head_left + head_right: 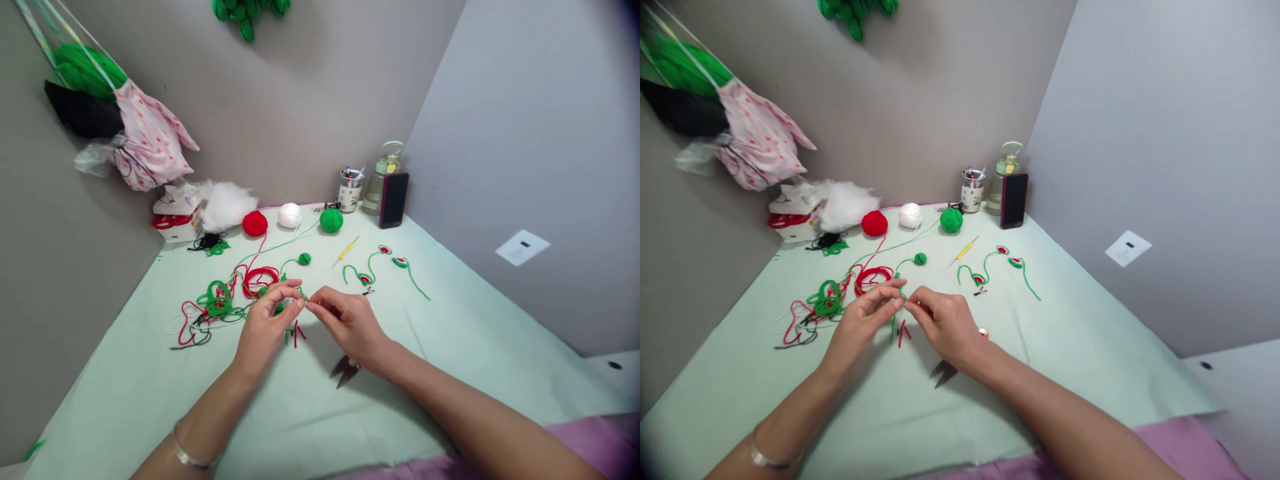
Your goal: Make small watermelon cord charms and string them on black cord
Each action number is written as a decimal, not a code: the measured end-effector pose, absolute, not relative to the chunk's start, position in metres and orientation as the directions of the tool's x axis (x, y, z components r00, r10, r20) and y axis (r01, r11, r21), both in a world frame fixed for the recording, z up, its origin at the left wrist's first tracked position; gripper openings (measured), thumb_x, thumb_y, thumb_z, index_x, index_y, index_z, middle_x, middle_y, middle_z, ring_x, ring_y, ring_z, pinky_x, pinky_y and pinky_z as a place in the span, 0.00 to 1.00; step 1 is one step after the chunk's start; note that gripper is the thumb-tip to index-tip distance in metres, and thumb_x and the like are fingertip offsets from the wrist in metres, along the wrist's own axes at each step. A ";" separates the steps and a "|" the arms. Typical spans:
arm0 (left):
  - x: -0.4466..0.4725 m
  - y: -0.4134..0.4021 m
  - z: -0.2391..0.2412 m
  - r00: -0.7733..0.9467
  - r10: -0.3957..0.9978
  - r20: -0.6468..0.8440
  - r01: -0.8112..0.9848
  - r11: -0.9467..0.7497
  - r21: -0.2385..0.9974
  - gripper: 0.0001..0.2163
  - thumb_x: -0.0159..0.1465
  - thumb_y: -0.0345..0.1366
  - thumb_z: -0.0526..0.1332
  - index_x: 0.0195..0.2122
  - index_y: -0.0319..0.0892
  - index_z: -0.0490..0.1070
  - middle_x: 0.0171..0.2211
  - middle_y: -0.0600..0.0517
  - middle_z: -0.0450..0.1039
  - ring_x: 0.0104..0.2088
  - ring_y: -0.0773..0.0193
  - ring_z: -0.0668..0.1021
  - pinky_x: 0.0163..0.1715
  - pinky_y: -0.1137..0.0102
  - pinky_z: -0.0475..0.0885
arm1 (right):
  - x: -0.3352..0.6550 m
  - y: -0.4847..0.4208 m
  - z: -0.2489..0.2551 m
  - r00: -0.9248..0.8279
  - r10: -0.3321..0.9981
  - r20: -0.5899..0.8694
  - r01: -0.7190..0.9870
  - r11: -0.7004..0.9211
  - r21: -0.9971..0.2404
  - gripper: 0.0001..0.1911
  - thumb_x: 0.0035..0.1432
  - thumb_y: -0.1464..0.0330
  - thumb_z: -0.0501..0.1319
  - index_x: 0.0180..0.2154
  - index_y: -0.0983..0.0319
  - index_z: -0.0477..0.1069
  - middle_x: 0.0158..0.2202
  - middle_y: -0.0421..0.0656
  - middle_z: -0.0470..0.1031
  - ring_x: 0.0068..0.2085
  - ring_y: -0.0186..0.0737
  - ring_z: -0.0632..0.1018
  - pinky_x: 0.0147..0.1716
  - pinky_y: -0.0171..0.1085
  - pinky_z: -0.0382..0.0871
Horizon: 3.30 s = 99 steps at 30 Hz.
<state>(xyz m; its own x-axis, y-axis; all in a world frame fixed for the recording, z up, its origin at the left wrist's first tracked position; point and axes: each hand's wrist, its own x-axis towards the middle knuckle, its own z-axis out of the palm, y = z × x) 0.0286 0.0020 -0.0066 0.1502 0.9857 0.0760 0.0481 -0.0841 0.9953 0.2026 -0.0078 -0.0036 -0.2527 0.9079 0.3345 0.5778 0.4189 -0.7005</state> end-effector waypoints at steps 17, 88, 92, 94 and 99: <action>0.029 0.001 0.001 0.079 0.991 -0.108 -0.135 0.118 0.984 0.04 0.58 0.33 0.61 0.27 0.45 0.67 0.50 0.51 0.75 0.52 0.56 0.72 0.53 0.61 0.59 | 0.216 0.007 0.002 -0.133 0.927 0.350 0.685 0.342 -0.643 0.10 0.64 0.66 0.59 0.30 0.60 0.72 0.19 0.34 0.66 0.21 0.31 0.63 0.26 0.31 0.56; -0.097 0.032 0.138 -0.336 0.870 0.361 -0.541 -0.492 0.682 0.16 0.73 0.27 0.49 0.31 0.33 0.73 0.17 0.58 0.65 0.21 0.74 0.69 0.25 0.79 0.68 | 0.088 0.077 0.052 -0.650 0.753 0.105 0.572 0.575 -0.585 0.18 0.65 0.56 0.57 0.51 0.54 0.75 0.41 0.41 0.81 0.41 0.43 0.77 0.36 0.36 0.60; -0.095 0.032 0.138 -0.333 0.871 0.362 -0.546 -0.491 0.679 0.14 0.72 0.27 0.51 0.32 0.32 0.73 0.17 0.57 0.65 0.22 0.74 0.69 0.25 0.78 0.69 | 0.070 0.074 0.051 -0.647 0.756 0.099 0.559 0.560 -0.611 0.17 0.65 0.56 0.57 0.49 0.53 0.77 0.38 0.40 0.81 0.39 0.41 0.76 0.35 0.36 0.59; -0.094 0.031 0.138 -0.331 0.870 0.365 -0.548 -0.493 0.676 0.14 0.72 0.27 0.51 0.32 0.33 0.73 0.17 0.57 0.65 0.22 0.73 0.69 0.25 0.78 0.69 | 0.066 0.072 0.052 -0.650 0.755 0.093 0.545 0.547 -0.635 0.15 0.65 0.57 0.58 0.47 0.53 0.78 0.34 0.38 0.80 0.36 0.39 0.76 0.34 0.35 0.59; -0.089 0.028 0.135 -0.293 0.897 0.330 -0.590 -0.441 0.676 0.15 0.72 0.27 0.49 0.32 0.33 0.73 0.17 0.57 0.65 0.21 0.74 0.68 0.24 0.80 0.70 | 0.088 0.051 0.047 -0.795 0.606 0.035 0.413 0.582 -0.701 0.13 0.64 0.58 0.61 0.45 0.56 0.79 0.37 0.39 0.80 0.36 0.37 0.77 0.33 0.32 0.61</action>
